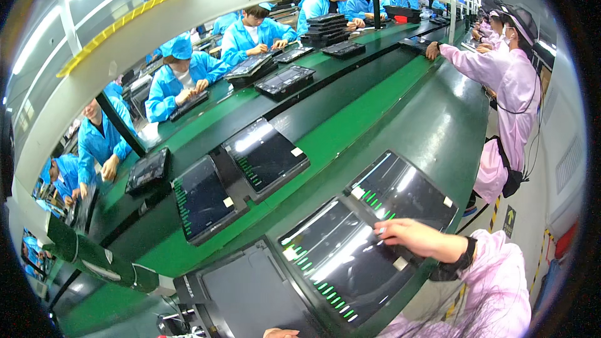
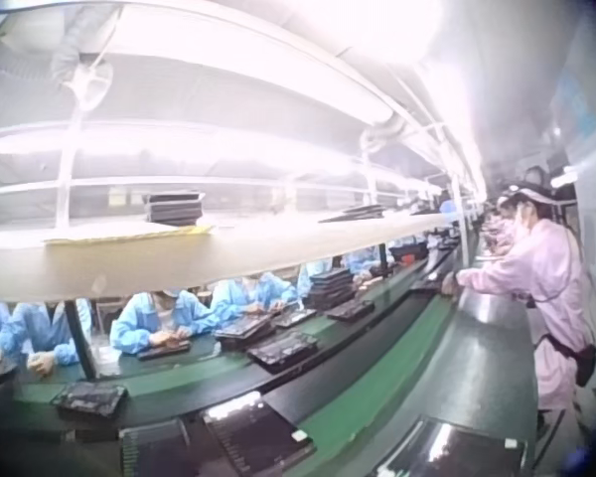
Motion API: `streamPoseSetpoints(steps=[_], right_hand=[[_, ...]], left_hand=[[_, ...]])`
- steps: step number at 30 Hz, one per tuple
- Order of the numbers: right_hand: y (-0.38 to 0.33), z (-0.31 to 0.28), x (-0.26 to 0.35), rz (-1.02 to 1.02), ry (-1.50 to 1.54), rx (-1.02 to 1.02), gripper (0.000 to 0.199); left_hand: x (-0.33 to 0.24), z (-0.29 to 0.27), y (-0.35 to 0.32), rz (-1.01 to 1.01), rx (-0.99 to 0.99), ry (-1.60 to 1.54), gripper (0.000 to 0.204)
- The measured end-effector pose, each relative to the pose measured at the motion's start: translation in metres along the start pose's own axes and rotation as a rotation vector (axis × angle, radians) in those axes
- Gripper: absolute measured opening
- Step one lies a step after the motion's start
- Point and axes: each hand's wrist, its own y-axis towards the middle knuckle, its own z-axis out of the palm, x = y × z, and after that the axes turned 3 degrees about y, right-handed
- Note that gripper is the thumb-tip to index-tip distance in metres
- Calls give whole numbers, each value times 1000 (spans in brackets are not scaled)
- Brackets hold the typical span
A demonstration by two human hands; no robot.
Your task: Operating and checking screen functionality/diagnostic menus on tablets at a factory workstation line.
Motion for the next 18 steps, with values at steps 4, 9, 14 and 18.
streamPoseSetpoints(steps=[4, 9, 14, 18], right_hand=[[-19, 23, 1, 43, 127, 10, 47], [-17, 19, 18, 126, 233, -38, 34], [-28, 24, 13, -37, 96, 80, 30], [-45, 22, 15, -118, -3, 44, 36]], left_hand=[[-2, 9, 4, 193, 30, 9, 9], [-13, 13, 3, 226, 4, 43, 11], [-29, 20, 9, 230, -1, 97, 11], [-42, 28, 13, 136, -20, 161, 8]])
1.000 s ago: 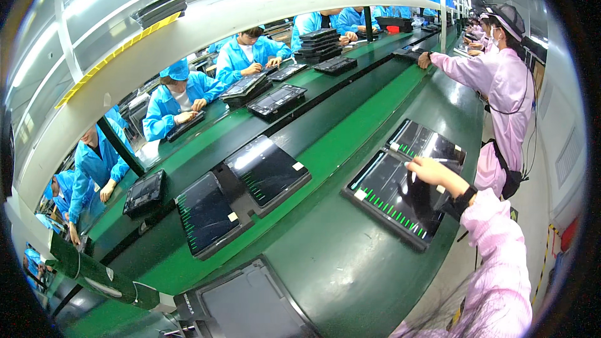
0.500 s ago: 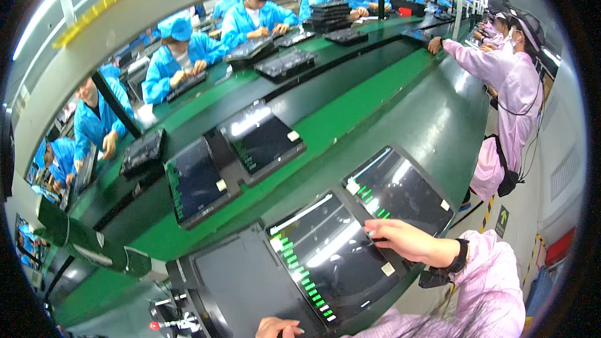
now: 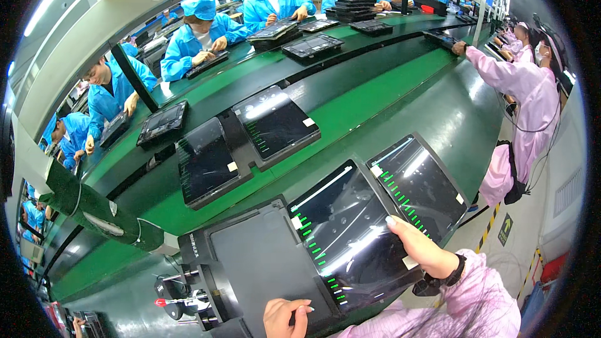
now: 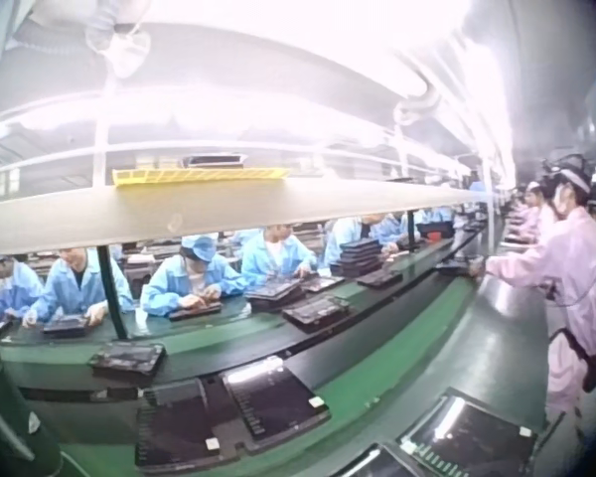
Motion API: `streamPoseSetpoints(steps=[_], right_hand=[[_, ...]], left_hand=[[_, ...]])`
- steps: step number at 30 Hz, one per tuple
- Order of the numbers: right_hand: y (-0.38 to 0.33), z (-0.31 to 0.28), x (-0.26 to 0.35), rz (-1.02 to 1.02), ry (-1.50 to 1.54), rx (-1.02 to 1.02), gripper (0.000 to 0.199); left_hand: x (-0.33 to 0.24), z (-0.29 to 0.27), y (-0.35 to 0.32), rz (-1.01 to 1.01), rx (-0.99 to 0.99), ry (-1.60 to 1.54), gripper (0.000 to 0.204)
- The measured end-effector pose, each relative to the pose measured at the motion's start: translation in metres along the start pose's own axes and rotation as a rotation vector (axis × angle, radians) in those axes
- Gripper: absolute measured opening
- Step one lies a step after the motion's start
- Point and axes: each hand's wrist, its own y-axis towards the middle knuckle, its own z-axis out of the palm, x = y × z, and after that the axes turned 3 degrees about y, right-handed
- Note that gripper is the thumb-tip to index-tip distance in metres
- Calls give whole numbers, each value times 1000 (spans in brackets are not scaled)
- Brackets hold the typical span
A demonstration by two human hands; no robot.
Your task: Operating and checking screen functionality/diagnostic menus on tablets at a factory workstation line.
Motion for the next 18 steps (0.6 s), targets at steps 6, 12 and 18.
streamPoseSetpoints(steps=[6, 12, 18], right_hand=[[-3, -15, 4, -228, 16, 87, 66], [-6, -23, 7, -380, 335, 9, 76], [-4, -11, 7, -296, 531, 19, 71]], left_hand=[[-4, 14, 4, -114, 111, 56, 13], [-21, 31, 2, -42, 196, -22, 21], [-45, 27, 8, 38, 59, -25, 18]])
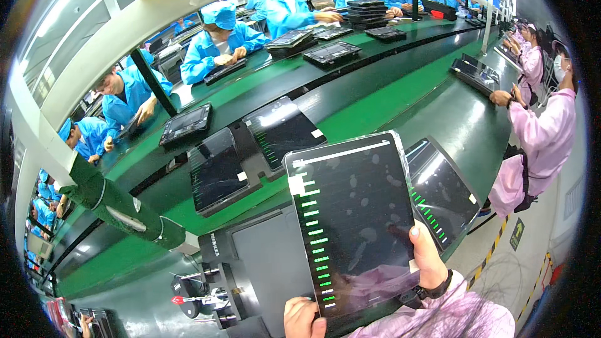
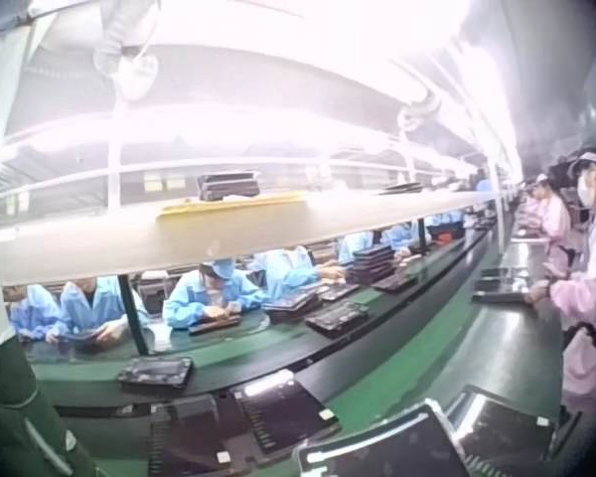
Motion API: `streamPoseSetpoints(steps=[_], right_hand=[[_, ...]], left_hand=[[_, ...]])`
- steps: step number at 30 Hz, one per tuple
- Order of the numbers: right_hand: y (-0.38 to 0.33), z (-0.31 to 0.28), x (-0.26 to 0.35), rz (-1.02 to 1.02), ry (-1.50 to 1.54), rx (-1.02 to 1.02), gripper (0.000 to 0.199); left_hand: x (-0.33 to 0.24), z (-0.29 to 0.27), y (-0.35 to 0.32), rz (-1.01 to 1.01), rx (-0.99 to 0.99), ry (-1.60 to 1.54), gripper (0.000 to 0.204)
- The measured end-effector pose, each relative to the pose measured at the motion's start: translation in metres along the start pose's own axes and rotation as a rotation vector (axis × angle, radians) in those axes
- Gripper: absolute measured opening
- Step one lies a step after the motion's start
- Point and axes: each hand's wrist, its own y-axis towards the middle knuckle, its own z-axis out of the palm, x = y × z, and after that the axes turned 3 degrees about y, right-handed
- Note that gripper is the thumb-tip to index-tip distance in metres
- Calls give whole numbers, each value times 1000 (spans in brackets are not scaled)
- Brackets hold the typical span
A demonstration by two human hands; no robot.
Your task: Operating and checking screen functionality/diagnostic menus on tablets at a factory workstation line.
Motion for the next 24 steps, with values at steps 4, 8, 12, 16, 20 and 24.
streamPoseSetpoints(steps=[4, 8, 12, 16, 20, 24], right_hand=[[-1, -3, -2, 94, 146, -42, 63], [-4, -5, 3, 273, 277, -101, 65], [-6, 4, 5, 330, 310, -56, 75], [-10, 7, 3, 402, 176, -23, 79], [-11, -2, -2, 343, 89, 62, 78], [-9, -13, 2, 484, 262, -45, 76]], left_hand=[[-5, 9, 1, 49, -125, 157, 10], [-5, 16, -5, 51, -94, 224, 14], [-1, 38, -1, -153, 18, 175, 13], [-9, 83, -3, -656, 37, -713, 12], [-29, 91, -29, -913, 54, -1141, 15], [-57, 89, -37, -935, 15, -1162, 18]])
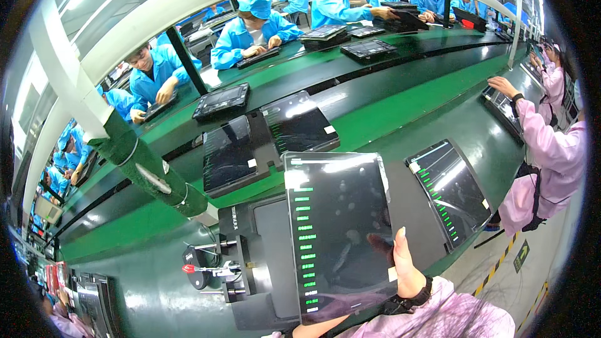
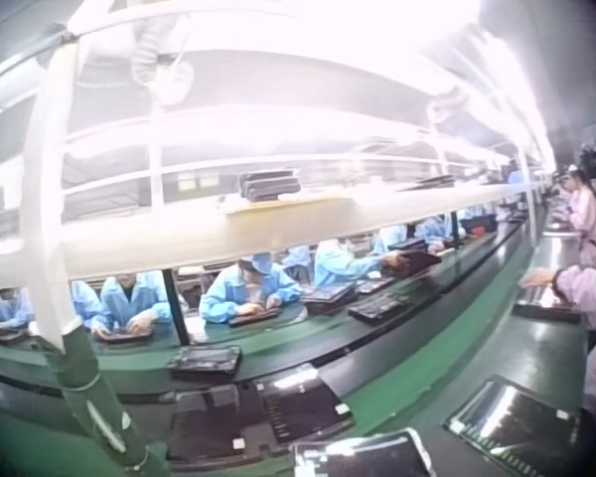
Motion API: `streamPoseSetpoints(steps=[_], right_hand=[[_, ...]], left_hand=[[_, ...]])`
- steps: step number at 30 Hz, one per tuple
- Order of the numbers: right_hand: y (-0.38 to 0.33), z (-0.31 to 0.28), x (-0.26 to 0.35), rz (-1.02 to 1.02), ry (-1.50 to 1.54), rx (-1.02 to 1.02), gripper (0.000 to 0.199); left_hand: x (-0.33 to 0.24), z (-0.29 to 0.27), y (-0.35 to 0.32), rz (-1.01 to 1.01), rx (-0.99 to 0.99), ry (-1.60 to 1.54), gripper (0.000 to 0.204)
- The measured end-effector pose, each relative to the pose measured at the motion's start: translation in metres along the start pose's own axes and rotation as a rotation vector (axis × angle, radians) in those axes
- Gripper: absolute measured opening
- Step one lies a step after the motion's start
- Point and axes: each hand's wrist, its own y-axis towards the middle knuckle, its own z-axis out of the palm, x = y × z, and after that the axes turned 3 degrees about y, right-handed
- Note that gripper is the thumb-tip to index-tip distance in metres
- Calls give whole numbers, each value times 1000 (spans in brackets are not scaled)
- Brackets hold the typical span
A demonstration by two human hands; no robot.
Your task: Operating and checking screen functionality/diagnostic menus on tablets at a factory workstation line.
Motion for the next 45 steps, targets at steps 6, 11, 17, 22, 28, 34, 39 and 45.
streamPoseSetpoints(steps=[6, 11, 17, 22, 28, 34, 39, 45], right_hand=[[-11, -3, 9, -182, -112, -86, 76], [-7, -3, 31, 40, 10, -182, 58], [-26, 16, 50, 10, -227, 189, 37], [-24, 31, 53, 123, -568, 135, 37], [-18, 44, 50, 189, -545, 198, 35], [-14, 37, 37, -341, -641, 163, 41], [-9, 22, 58, -686, -1204, 194, 35], [-3, 12, 83, -513, -1351, 241, 42]], left_hand=[[-52, 24, 5, 230, -80, 441, 23], [-131, 1, -15, 759, -586, 1594, 6], [-198, -57, -48, 829, -1431, 1568, 19], [-195, -69, -51, 600, -1396, 891, 39], [-197, -41, -58, 587, -1334, 914, 36], [-188, -16, -56, 595, -1419, 882, 33], [-184, -12, -57, 569, -1509, 977, 31], [-170, 3, -35, 816, -1362, 767, 23]])
